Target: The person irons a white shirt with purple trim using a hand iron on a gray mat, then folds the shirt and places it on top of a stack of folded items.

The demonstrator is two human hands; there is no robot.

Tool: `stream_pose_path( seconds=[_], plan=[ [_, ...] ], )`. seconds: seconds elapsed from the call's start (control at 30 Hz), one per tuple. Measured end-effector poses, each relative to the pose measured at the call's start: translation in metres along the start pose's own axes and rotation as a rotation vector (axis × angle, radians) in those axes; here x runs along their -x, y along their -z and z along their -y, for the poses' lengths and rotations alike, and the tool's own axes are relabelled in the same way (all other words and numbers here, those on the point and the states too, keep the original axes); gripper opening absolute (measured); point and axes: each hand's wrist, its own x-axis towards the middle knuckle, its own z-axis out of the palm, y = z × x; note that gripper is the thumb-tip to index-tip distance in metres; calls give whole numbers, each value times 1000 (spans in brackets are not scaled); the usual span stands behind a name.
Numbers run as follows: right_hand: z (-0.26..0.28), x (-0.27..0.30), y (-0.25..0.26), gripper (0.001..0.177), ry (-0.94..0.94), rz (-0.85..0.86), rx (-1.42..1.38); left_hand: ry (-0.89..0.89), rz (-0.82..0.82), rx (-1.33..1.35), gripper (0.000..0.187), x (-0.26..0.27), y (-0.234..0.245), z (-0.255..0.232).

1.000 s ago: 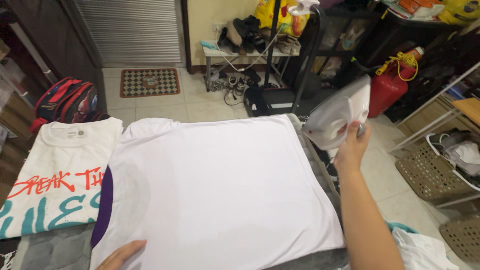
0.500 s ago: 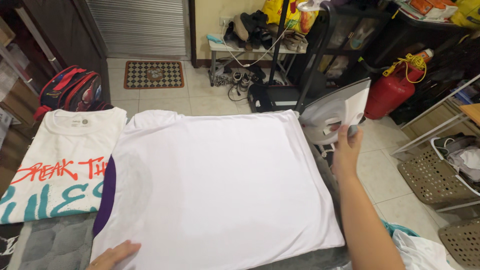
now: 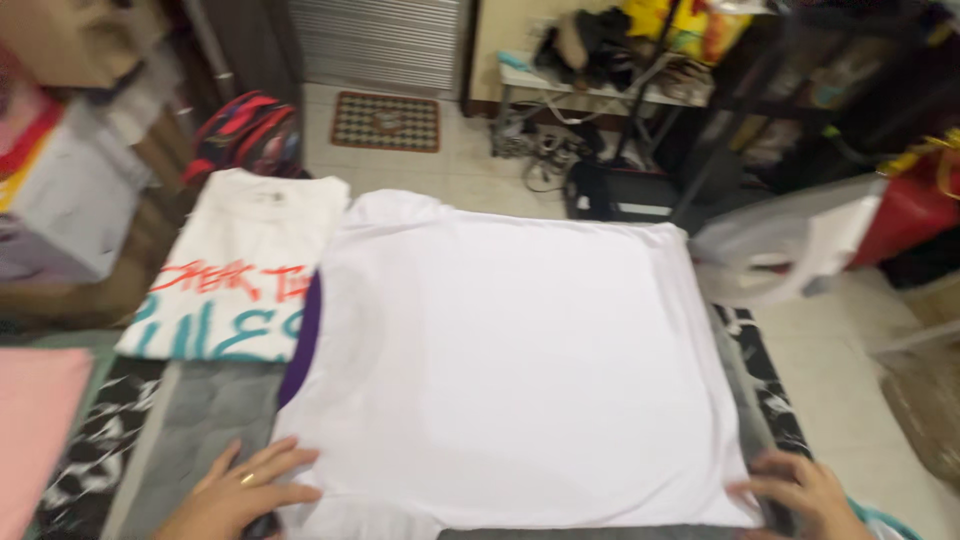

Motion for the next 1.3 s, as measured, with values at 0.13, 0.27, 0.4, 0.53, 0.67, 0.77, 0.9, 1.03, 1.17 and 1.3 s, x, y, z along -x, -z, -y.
stream_pose_path(
  seconds=[0.13,0.27,0.4,0.53,0.67,0.77,0.9,1.03,1.17,1.3],
  plan=[
    [-26,-17,-5,42,60,-5,-117,-489,-699,56,17,39,63,-61],
    [-52,-55,8,29,90,-83,-511,-260,-334,704,28,32,113,-65],
    [-47,-120,17,32,-512,-331,-1281,3,-712,1345,41,-39,176,-45],
    [18,-181,22,58,-789,-376,-1101,279,-649,1397,49,-46,194,-64],
    [44,-172,30,94,-819,-265,-814,124,-601,1278,86,-30,183,-65],
    [40,-159,30,91,-762,-254,-870,40,-571,1174,55,-31,175,-55],
    [33,-140,27,83,-754,-277,-865,-2,-581,1193,52,-20,168,-50],
    [40,-112,30,82,-782,-250,-848,-22,-536,1213,55,11,161,-53],
    [48,-80,26,59,-862,-93,-737,58,-416,1224,60,39,145,-61],
    [48,-51,18,59,-926,-50,-700,195,-314,1091,59,56,130,-65]
  ],
)
